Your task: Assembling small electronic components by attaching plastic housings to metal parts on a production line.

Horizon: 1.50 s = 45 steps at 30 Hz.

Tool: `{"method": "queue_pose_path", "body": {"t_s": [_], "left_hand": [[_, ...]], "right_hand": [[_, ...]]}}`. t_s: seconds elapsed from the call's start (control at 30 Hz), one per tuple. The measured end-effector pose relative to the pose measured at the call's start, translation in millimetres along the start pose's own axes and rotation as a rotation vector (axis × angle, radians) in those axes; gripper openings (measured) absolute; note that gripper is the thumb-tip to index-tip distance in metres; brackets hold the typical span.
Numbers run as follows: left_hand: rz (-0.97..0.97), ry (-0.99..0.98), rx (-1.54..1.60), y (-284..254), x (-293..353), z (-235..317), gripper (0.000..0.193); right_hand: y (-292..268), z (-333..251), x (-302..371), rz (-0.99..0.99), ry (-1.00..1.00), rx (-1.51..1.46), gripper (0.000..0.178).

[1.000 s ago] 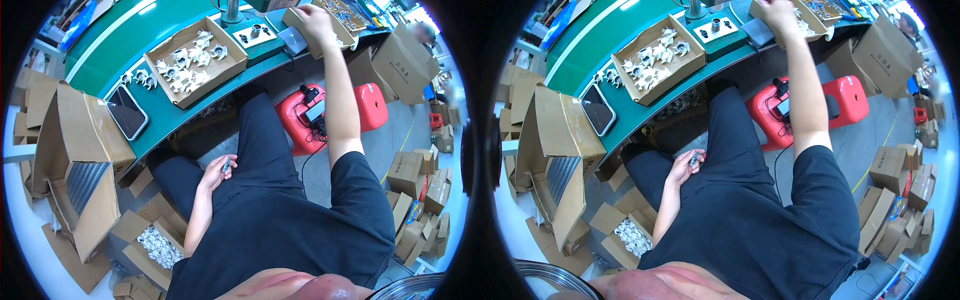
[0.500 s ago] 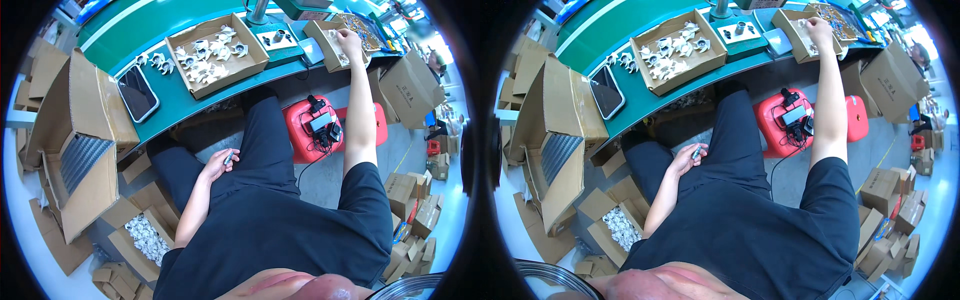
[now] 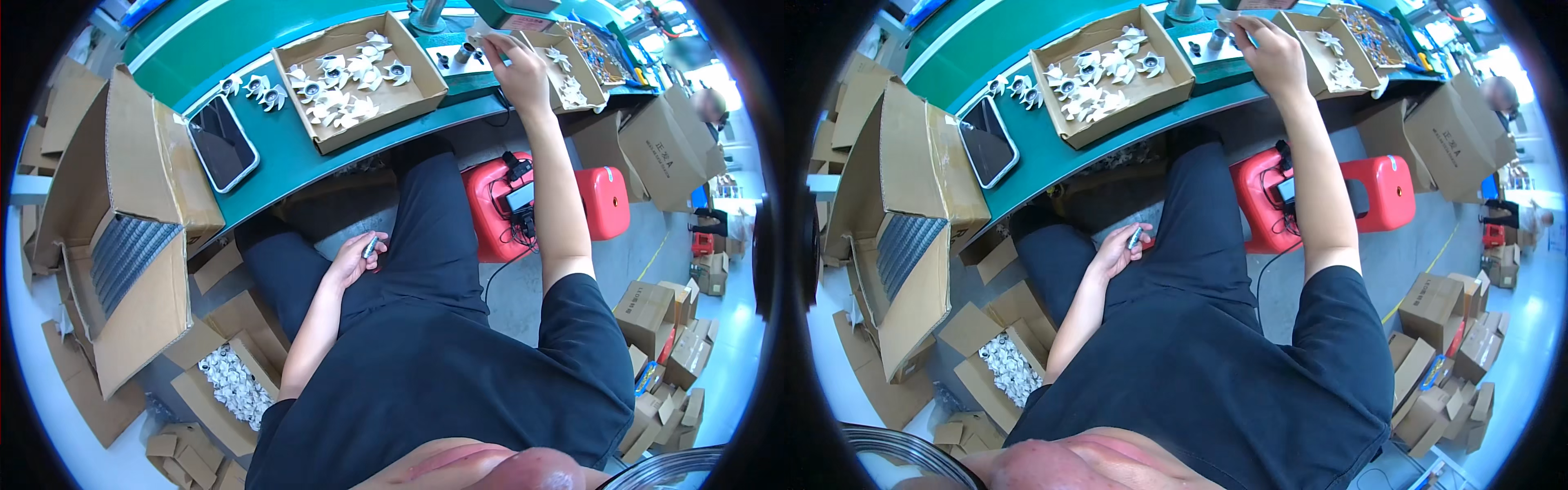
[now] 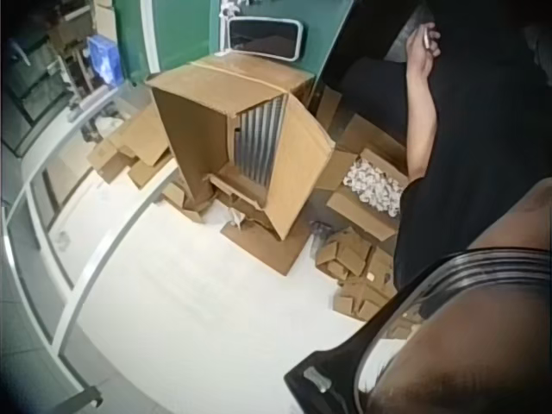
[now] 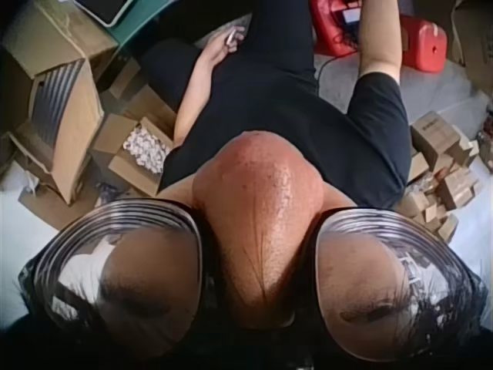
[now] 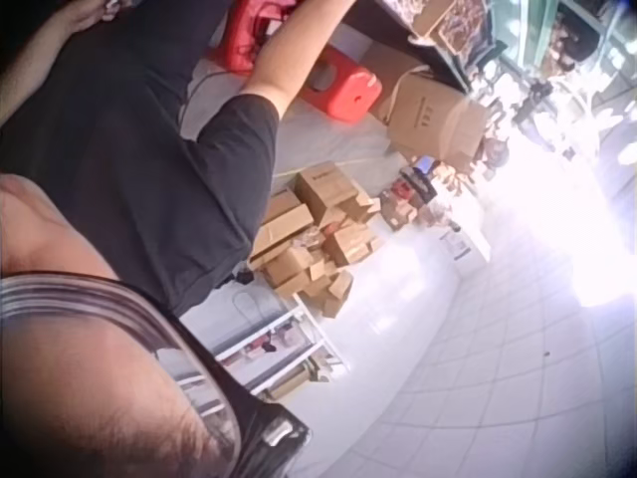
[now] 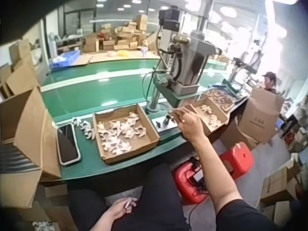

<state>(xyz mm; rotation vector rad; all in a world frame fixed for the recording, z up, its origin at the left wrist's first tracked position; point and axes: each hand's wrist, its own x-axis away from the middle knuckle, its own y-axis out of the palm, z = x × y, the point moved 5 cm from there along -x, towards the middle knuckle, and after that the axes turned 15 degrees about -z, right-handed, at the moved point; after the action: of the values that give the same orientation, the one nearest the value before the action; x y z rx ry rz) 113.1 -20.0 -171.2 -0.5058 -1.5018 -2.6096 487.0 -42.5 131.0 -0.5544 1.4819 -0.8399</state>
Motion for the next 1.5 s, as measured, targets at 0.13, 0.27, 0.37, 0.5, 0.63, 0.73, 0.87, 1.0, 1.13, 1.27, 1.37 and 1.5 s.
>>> {"method": "queue_pose_path", "body": {"t_s": [0.13, 0.27, 0.37, 0.5, 0.63, 0.73, 0.87, 1.0, 1.13, 1.27, 1.37, 1.5], "left_hand": [[0.021, 0.012, 0.043, -3.6, 2.2, -2.1, 0.036], [0.002, 0.025, 0.039, -5.5, 1.1, -0.6, 0.036], [0.004, 0.036, 0.046, -6.2, 0.6, -1.2, 0.036], [0.014, 0.046, 0.055, -8.8, -0.4, -0.8, 0.035], [0.005, 0.047, 0.068, -10.6, 1.1, -0.5, 0.035], [0.025, 0.041, 0.063, -10.5, 0.7, -2.6, 0.034], [0.011, 0.05, 0.034, -11.2, -1.9, 1.7, 0.034], [0.004, 0.05, 0.024, -10.2, -4.9, 1.8, 0.033], [0.026, 0.049, 0.017, -8.0, -3.7, -1.4, 0.033], [0.049, 0.044, 0.022, -8.0, -0.1, -6.0, 0.033], [0.051, 0.054, -0.001, -9.9, 3.9, -3.1, 0.032], [0.058, 0.073, 0.005, -16.3, 5.2, -4.6, 0.032]], "right_hand": [[-1.1, 0.3, 7.7, 0.005, 0.109, -0.316, 0.014], [-1.3, -6.6, 2.3, -0.051, 0.076, -0.312, 0.017], [1.8, -8.3, 2.3, -0.085, 0.118, -0.344, 0.017], [2.8, -3.5, 6.9, -0.083, 0.076, -0.268, 0.019], [2.1, -13.9, 3.1, -0.074, 0.0, -0.199, 0.02], [-2.5, -12.0, 1.2, -0.113, -0.044, -0.166, 0.02], [-4.7, -17.0, -3.4, -0.167, -0.102, -0.077, 0.019], [-3.8, -17.7, -3.3, -0.196, -0.15, 0.016, 0.017], [-8.8, -27.4, -3.7, -0.167, -0.132, 0.049, 0.017], [-19.5, -19.0, -1.7, -0.089, -0.07, -0.01, 0.019], [-28.1, 2.2, 2.3, -0.065, 0.039, -0.157, 0.02], [-21.4, 17.6, 3.7, -0.091, 0.137, -0.331, 0.021]]}}
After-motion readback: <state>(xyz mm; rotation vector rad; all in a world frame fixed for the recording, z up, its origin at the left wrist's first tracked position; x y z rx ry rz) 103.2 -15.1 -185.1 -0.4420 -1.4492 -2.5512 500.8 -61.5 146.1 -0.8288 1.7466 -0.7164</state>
